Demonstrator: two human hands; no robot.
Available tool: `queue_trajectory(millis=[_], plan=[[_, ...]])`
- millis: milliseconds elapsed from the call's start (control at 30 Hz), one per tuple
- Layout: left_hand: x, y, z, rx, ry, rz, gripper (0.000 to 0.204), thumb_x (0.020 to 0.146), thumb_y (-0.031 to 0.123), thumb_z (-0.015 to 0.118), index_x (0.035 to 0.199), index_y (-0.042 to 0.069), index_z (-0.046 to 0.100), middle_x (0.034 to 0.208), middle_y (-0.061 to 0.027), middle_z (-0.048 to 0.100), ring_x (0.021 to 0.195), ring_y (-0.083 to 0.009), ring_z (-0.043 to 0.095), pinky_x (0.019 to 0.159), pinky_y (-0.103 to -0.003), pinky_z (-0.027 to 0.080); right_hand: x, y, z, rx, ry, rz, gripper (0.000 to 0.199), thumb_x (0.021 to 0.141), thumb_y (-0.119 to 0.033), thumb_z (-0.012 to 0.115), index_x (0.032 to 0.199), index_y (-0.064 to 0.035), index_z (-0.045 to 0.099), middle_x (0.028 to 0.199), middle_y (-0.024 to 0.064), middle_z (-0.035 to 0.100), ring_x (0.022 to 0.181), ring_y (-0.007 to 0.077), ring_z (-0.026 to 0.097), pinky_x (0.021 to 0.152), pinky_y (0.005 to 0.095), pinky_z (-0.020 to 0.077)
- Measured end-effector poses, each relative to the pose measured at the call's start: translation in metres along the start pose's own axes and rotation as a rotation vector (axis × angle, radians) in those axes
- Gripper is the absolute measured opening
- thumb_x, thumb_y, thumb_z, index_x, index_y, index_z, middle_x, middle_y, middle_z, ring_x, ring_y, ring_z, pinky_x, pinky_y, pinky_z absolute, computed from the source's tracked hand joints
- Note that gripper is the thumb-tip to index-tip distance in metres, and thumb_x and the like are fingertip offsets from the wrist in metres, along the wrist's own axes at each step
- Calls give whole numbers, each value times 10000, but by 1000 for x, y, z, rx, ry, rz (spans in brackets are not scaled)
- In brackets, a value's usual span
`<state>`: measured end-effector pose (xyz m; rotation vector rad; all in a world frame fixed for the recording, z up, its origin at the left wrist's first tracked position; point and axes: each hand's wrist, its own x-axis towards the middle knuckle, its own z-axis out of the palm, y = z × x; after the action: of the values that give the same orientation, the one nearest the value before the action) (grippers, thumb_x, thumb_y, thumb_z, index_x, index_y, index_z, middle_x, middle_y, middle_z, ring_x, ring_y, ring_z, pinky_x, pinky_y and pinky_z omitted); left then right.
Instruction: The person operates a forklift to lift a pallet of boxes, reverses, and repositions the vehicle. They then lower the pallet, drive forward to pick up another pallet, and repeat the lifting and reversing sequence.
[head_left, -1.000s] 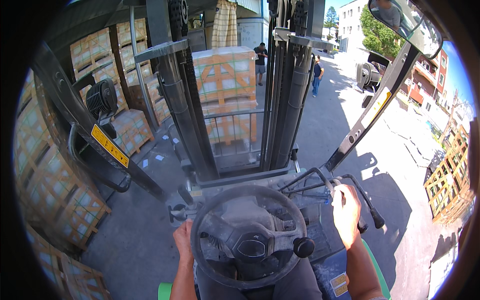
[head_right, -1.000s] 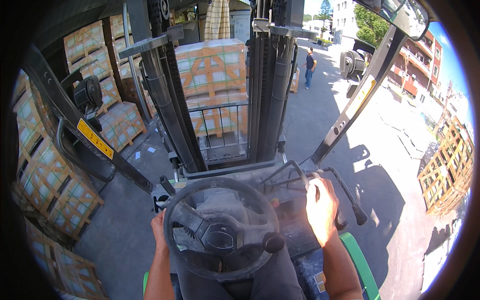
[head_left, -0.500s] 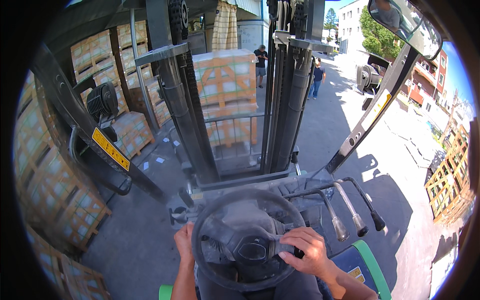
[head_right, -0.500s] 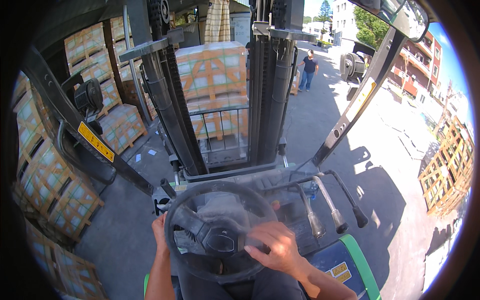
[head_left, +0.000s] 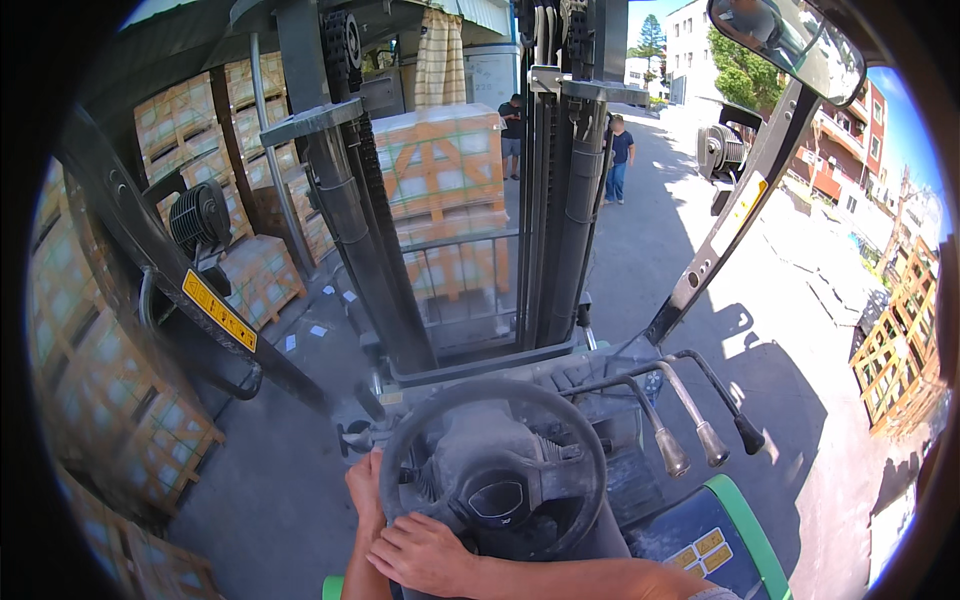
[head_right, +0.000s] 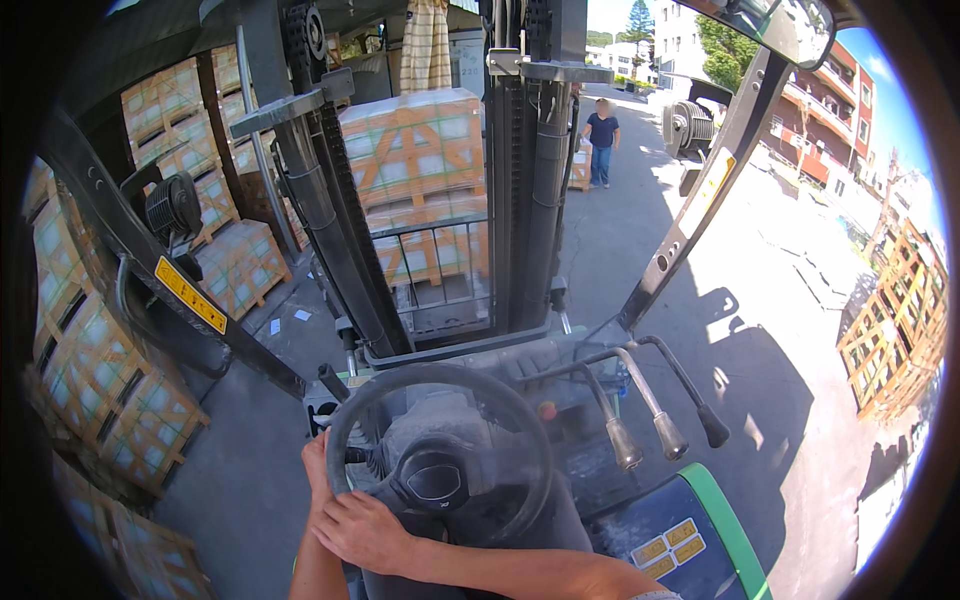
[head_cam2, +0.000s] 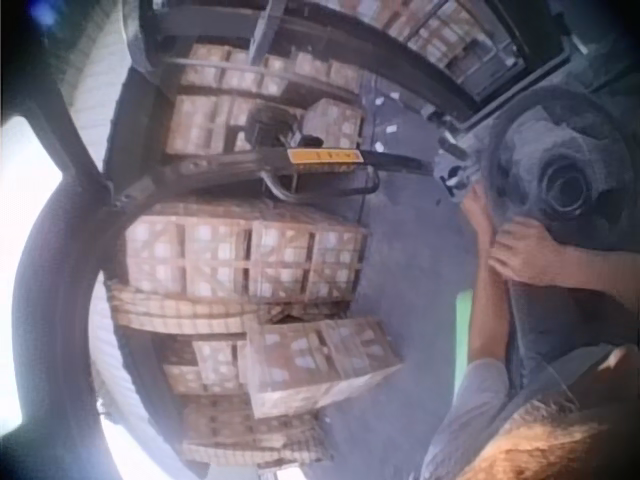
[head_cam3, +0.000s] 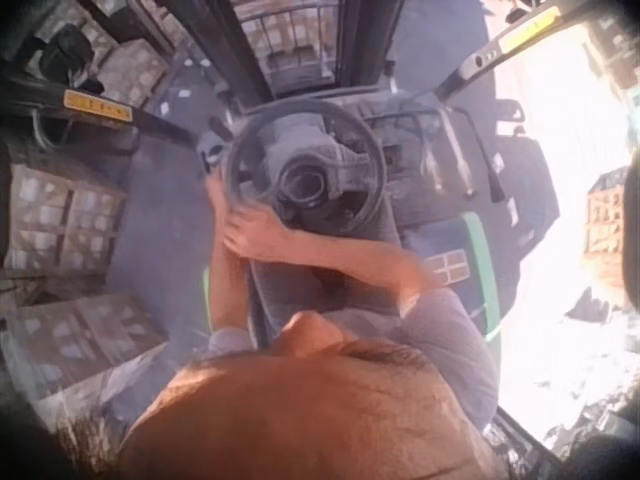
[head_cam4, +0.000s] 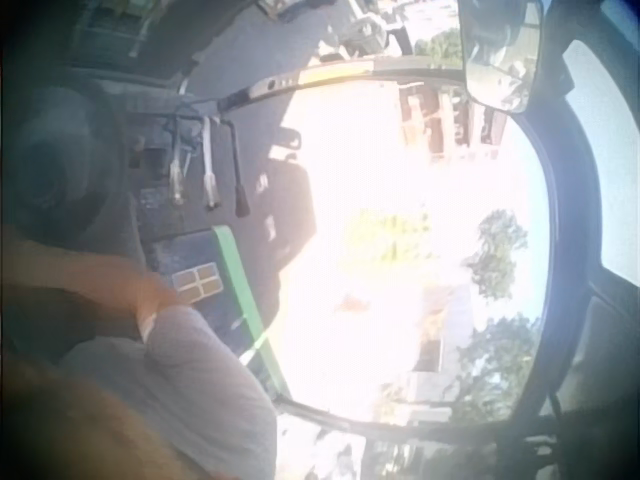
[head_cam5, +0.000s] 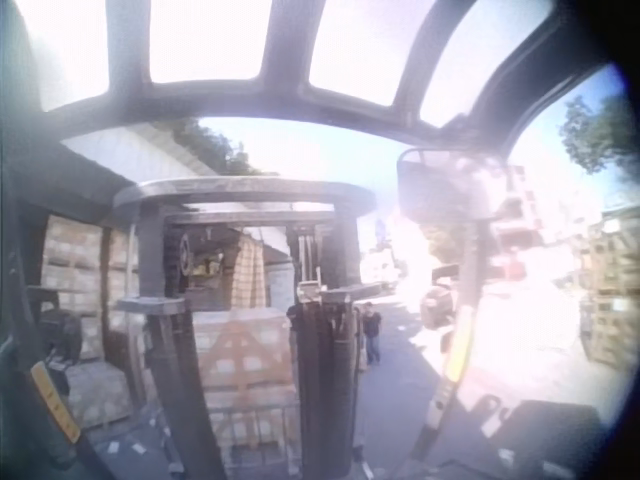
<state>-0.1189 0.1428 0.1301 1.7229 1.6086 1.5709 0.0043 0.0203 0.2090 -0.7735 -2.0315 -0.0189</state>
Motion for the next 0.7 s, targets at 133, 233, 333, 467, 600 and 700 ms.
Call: queue_trajectory(millis=[133,233,333,467,600,700], plan=[[-1,-4,0,-18,-8,32,453,1033,312,583,817,-85,568,666,-231,387,655,-208,327,605,-456,412,90,75,-33,-107,186,126,90,872,-140,747,831,-83,692,727,67,684,723,275,686,724,405,523],[1,0,-2,-26,-126,-255,460,1038,325,568,815,-77,582,662,-236,397,648,-239,322,617,-455,429,73,112,-124,-215,301,283,70,871,-131,751,856,-68,723,752,79,705,737,319,683,697,418,524],[0,9,-2,-44,-113,-261,459,1036,323,564,811,-77,574,659,-239,408,660,-238,312,620,-454,431,-16,77,-184,-368,286,452,85,832,-62,789,837,-53,704,759,77,707,700,285,662,684,409,513],[-3,12,0,-7,-94,-262,451,1030,323,562,815,-73,579,656,-245,431,669,-247,309,630,-456,436,-93,-14,-107,-202,73,387,179,806,-165,823,772,-127,651,790,49,647,763,261,634,718,427,515],[-3,8,1,36,-106,-245,422,1025,304,560,808,-58,572,704,-273,482,661,-311,317,631,-463,436,-24,-9,-13,-23,-33,105,137,907,-189,741,861,-98,649,781,41,634,817,189,658,821,340,483],[-7,8,1,49,-20,-75,433,1026,338,561,823,-43,599,738,-277,545,631,-380,385,631,-471,436,69,53,-17,-102,84,86,108,879,-174,739,843,-81,697,742,65,691,727,269,664,767,399,493]])
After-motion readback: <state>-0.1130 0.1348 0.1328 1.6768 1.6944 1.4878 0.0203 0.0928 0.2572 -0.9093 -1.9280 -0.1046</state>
